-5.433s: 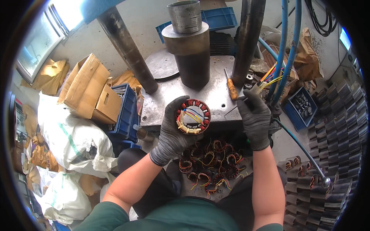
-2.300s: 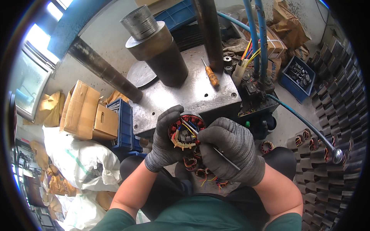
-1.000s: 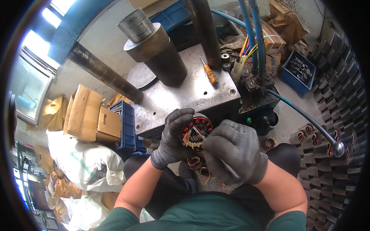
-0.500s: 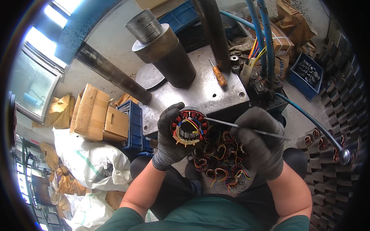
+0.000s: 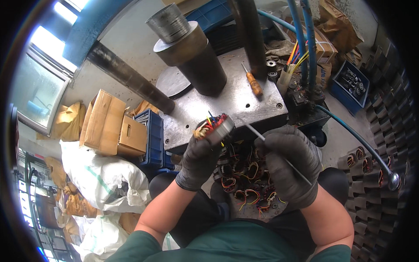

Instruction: The person is using a hydraulic press to assemble metal components and then uses a screwdriver-like tool for detailed adjustment.

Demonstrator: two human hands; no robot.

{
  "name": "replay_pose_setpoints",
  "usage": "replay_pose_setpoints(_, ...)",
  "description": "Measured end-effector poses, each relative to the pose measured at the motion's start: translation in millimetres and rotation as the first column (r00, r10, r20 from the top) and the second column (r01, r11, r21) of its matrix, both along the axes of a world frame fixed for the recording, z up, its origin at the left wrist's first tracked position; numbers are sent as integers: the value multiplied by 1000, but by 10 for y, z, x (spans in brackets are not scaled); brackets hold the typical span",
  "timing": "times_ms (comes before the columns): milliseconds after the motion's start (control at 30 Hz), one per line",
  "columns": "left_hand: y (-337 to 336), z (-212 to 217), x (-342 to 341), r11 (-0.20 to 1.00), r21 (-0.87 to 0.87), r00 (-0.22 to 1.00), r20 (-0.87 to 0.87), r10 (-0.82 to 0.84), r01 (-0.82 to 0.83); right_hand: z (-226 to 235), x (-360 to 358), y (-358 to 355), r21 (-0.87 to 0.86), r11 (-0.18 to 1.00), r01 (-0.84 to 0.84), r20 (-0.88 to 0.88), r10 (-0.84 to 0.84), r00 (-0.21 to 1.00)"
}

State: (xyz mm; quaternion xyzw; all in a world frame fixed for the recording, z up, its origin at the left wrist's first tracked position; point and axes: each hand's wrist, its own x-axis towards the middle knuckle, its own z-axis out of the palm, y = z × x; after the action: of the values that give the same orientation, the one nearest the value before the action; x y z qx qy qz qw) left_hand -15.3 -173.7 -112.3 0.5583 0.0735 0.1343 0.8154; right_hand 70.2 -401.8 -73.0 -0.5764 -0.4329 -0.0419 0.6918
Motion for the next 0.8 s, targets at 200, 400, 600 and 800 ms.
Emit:
replay_pose_setpoints(200, 60, -134, 67, 808, -582, 996, 65, -62, 88, -169, 7, 35, -50, 998, -43, -53, 40, 998)
replay_pose_setpoints(400, 84, -98, 94, 760, -637, 992, 80, -100, 128, -229, -11, 180, -133, 990, -51, 36, 56, 998)
replay_pose_setpoints(600, 48, 12, 62, 586, -804, 988, 13, -153, 101, -249, -3, 246, -197, 980, -29, 76, 44, 996)
replay_pose_setpoints(800, 37, 9, 34, 529, -835, 982, 71, -174, 154, -271, -3, 303, -209, 978, -3, 56, 15, 998)
